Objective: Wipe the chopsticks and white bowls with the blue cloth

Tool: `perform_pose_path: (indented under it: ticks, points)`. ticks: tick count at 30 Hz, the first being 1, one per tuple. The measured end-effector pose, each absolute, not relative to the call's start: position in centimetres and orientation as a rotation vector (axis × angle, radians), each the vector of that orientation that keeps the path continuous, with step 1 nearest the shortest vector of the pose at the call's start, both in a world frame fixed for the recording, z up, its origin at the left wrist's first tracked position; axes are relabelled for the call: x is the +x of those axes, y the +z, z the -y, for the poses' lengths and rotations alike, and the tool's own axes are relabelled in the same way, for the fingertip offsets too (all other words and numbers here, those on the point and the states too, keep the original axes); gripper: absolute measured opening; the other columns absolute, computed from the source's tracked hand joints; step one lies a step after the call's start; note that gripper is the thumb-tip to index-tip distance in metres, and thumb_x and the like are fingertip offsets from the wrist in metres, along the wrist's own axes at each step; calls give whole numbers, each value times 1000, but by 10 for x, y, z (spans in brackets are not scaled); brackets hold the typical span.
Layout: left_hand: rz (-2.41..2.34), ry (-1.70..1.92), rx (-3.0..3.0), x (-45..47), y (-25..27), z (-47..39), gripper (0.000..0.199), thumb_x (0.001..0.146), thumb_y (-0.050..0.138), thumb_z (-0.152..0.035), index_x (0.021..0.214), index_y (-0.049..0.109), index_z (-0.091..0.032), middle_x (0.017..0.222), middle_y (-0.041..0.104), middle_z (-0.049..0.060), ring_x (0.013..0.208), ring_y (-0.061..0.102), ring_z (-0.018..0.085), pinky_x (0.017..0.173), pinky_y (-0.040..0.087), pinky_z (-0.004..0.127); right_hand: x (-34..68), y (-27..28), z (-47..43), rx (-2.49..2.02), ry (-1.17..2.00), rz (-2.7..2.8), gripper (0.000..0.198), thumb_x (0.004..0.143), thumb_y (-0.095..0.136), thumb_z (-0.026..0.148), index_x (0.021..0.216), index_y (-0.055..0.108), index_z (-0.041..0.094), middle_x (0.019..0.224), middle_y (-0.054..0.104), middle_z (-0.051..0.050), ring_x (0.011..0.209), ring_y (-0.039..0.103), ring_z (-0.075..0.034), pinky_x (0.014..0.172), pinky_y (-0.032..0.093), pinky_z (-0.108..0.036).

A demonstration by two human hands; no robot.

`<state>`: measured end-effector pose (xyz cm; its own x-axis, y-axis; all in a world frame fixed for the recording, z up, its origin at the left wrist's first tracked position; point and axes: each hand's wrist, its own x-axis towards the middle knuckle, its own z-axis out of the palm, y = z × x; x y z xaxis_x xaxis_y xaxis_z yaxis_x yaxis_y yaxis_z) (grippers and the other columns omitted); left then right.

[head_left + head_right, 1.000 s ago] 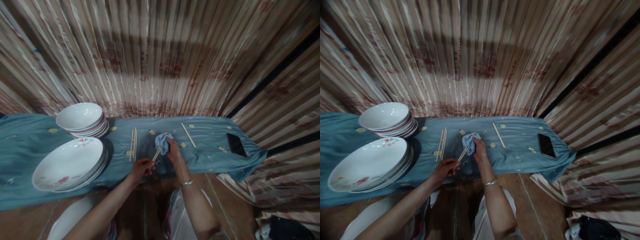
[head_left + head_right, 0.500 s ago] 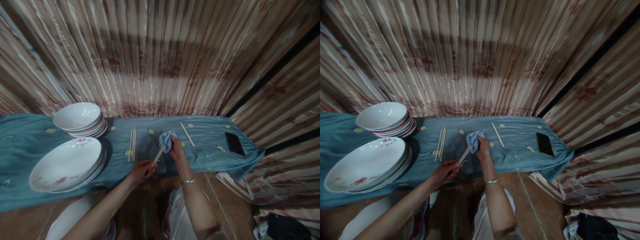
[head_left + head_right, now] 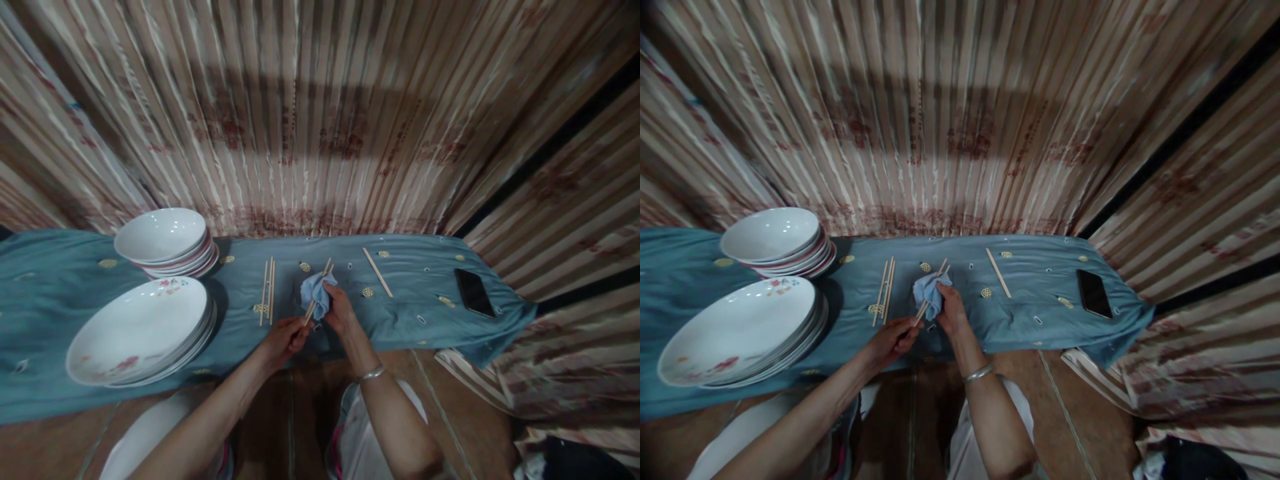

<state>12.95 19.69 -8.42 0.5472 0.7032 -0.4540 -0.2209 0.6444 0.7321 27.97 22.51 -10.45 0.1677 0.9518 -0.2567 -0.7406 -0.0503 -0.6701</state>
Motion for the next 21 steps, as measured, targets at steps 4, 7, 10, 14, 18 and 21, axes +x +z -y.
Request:
perform_pose_path:
  ticks: [4,7,10,14,18,21]
  points:
    - [-832,655,664,128,-85,-204,34,56,79,-37,69,65,-9,51,47,-5,37,29,-1,36,14,15,262,-110,-219,-838,1487,407,19,64,75,28,61,60,16,51,61,3,41,52,-9,43,43,-20]
    - [-862,688,678,129,-84,-205,35,54,80,-38,67,65,-9,52,49,-5,38,31,-1,36,15,16,258,-110,-218,-848,1498,443,19,64,74,30,61,60,17,47,58,4,39,49,-9,42,42,-21]
    - [-891,682,731,130,-84,-201,36,54,80,-40,68,67,-10,53,52,-3,39,35,1,37,17,17,267,-105,-221,-866,1454,410,17,63,74,28,61,62,17,49,60,4,43,53,-11,46,45,-22]
    - [-940,652,785,131,-84,-194,40,48,81,-44,65,68,-11,52,57,-1,39,40,3,38,20,19,286,-95,-227,-869,1358,318,13,63,74,24,62,63,16,55,64,3,51,58,-11,53,49,-21]
    - [-974,628,834,132,-84,-187,37,49,80,-42,64,66,-11,54,60,1,41,46,5,40,23,19,298,-92,-230,-868,1300,319,12,66,73,23,65,63,17,57,65,3,53,59,-12,55,50,-23]
    - [-994,640,855,132,-84,-187,35,50,80,-41,63,65,-12,53,61,1,39,46,5,40,24,19,297,-92,-229,-866,1296,327,14,64,74,24,63,62,17,56,64,4,51,58,-12,54,50,-23]
